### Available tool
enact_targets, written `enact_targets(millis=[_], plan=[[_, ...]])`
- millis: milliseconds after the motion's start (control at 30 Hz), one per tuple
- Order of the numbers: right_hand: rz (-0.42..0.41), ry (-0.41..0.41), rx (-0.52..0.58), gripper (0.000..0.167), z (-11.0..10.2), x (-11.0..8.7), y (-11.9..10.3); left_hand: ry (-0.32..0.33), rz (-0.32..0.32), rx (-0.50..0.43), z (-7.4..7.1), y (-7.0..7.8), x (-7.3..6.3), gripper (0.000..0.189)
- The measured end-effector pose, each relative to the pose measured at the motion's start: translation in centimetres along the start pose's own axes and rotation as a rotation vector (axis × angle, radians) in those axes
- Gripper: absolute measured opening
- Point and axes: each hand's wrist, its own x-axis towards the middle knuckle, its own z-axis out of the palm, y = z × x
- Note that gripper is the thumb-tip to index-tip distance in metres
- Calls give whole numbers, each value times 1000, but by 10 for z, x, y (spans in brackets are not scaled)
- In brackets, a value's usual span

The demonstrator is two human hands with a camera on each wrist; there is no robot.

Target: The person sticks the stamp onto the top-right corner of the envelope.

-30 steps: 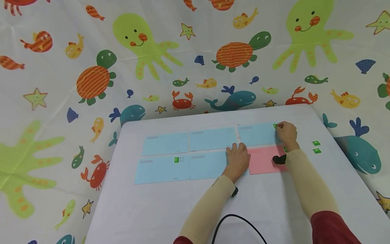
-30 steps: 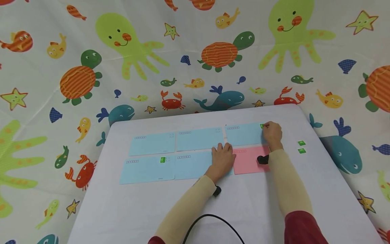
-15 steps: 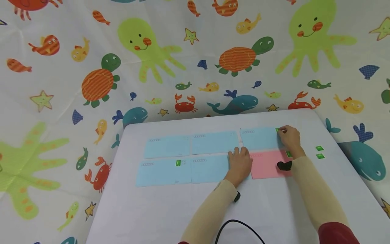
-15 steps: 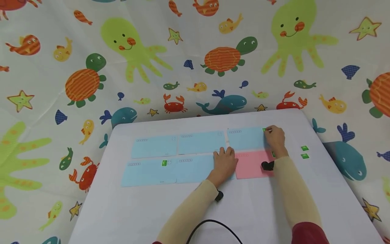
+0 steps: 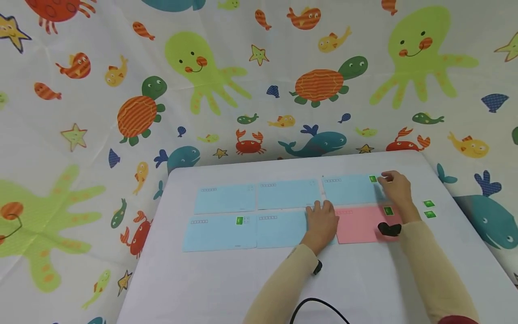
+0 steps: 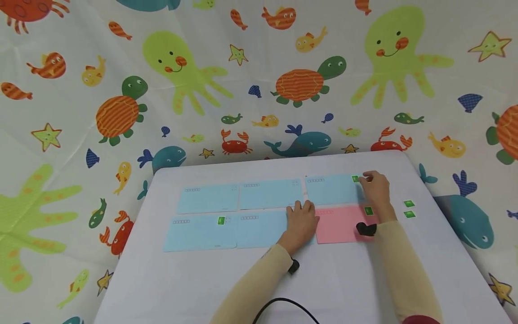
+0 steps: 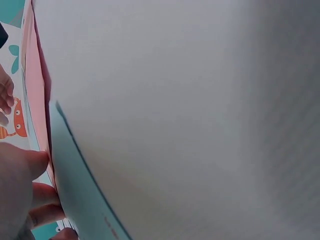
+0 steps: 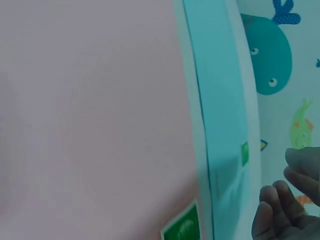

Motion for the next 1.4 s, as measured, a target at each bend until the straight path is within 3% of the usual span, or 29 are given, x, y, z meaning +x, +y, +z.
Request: enact_targets(millis=[333, 667, 1133, 1400], plan=[[101, 91, 25, 57, -30, -18, 16, -25, -9, -8, 1, 2, -4, 49], [224, 121, 51, 59, -52, -40, 48, 31, 21, -13, 8, 2, -5, 49], [384, 203, 119, 61, -62, -51, 73, -13, 0, -62, 2, -1, 0, 50], [393, 242, 108, 59, -63, -57, 84, 17, 1, -68, 3, 0, 0, 48]])
